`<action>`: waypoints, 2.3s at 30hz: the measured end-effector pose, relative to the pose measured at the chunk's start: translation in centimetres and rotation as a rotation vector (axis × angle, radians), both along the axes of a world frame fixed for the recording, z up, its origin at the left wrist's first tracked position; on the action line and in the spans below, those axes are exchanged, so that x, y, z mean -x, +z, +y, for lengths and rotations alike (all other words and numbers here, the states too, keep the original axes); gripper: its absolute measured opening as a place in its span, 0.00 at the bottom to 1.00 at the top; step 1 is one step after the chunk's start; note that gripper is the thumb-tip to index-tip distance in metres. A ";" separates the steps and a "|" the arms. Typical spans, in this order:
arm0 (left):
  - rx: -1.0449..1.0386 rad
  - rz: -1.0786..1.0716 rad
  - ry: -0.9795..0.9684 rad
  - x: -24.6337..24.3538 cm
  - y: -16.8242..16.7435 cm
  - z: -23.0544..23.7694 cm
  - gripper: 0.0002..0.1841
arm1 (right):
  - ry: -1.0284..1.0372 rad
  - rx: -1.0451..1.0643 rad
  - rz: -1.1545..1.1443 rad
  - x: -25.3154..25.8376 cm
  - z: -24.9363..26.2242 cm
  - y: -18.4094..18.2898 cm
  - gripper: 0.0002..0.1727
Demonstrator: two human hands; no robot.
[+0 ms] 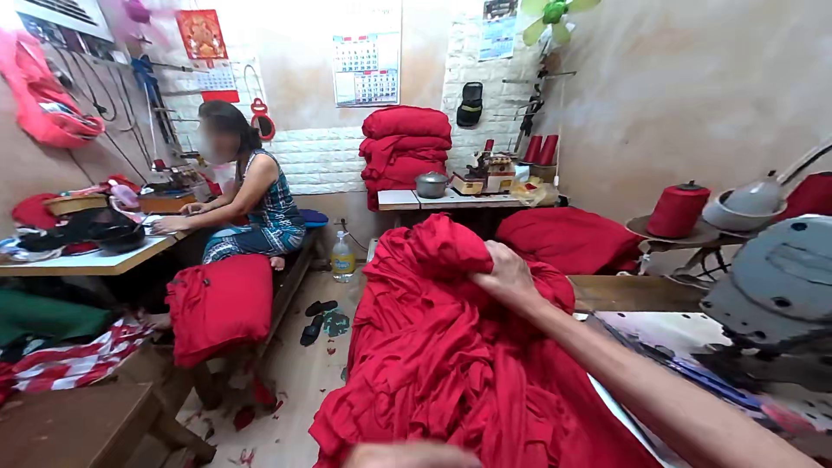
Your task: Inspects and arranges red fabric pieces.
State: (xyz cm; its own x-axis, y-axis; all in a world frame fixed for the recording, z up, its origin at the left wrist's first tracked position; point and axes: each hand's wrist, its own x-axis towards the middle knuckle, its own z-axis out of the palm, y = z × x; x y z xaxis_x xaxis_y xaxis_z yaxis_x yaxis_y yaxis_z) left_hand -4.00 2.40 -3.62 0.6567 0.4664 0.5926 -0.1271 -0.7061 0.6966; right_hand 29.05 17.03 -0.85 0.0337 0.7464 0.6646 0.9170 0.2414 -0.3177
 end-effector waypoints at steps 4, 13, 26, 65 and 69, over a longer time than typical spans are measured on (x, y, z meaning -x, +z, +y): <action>-0.144 0.001 0.651 2.4 0.0 8.1 0.40 | 0.234 -0.459 -0.414 2.6 -5.9 -2.7 0.13; 0.284 0.116 0.633 1.1 -3.9 22.8 0.58 | 0.232 -0.758 -0.477 2.6 -7.7 -8.7 0.13; 0.238 0.370 0.282 -2.7 6.7 30.7 0.28 | 0.241 -0.757 -0.360 2.3 -7.3 -10.2 0.13; -0.544 0.385 0.590 -1.4 1.9 22.0 0.16 | 0.170 -0.657 0.293 -1.3 -7.3 -8.5 0.18; -0.864 0.173 0.674 -2.0 3.3 16.4 0.16 | 0.141 -0.624 0.329 -1.3 -11.4 -6.4 0.21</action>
